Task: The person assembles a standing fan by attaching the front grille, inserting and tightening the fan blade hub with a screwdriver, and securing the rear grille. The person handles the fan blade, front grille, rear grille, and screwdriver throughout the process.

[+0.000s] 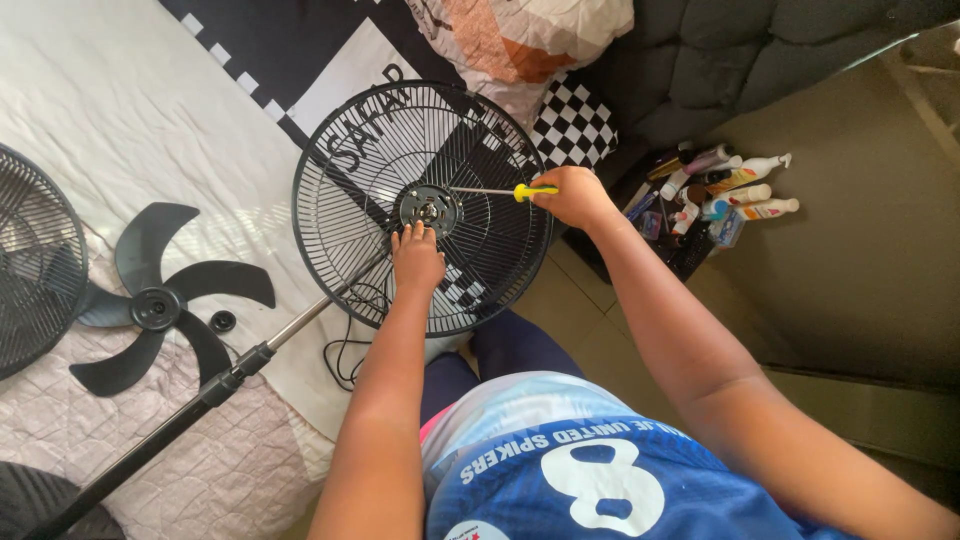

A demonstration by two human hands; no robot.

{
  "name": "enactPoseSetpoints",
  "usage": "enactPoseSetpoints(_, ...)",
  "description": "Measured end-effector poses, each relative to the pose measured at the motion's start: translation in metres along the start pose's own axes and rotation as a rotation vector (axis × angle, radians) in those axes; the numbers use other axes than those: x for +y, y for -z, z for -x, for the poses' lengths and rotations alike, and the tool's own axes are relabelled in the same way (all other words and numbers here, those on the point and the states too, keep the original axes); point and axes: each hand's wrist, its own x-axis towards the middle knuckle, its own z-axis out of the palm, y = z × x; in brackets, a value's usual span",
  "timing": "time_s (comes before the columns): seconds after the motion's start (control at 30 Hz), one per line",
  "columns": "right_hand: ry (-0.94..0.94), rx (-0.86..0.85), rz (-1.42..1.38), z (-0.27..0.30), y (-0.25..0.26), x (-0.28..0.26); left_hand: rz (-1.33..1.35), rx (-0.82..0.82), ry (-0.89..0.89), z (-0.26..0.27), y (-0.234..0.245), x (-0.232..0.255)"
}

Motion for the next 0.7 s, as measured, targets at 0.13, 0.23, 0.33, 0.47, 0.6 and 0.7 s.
enactPoseSetpoints(0.13,0.029,0.031,-0.034,0.001,0.002,-0.013,-0.03,-0.096,0.042,-0.006,-0.001,0.007)
enactPoseSetpoints(0.23,0.062,0.061,-0.024,0.0,-0.004,-0.019,-0.05,-0.168,0.071,-0.008,0.004,0.011)
enactPoseSetpoints(0.33,0.057,0.077,-0.019,-0.004,-0.011,-0.02,-0.055,-0.21,0.092,-0.008,0.011,0.014)
enactPoseSetpoints(0.47,0.043,0.06,-0.016,-0.007,-0.018,-0.016,-0.039,-0.267,0.12,-0.01,0.017,0.017)
enactPoseSetpoints(0.6,0.011,0.043,0.008,-0.011,-0.022,-0.015,-0.043,-0.258,0.123,-0.011,0.016,0.016)
enactPoseSetpoints(0.7,-0.034,0.02,0.018,-0.012,-0.025,-0.015,-0.042,-0.261,0.121,-0.011,0.013,0.015)
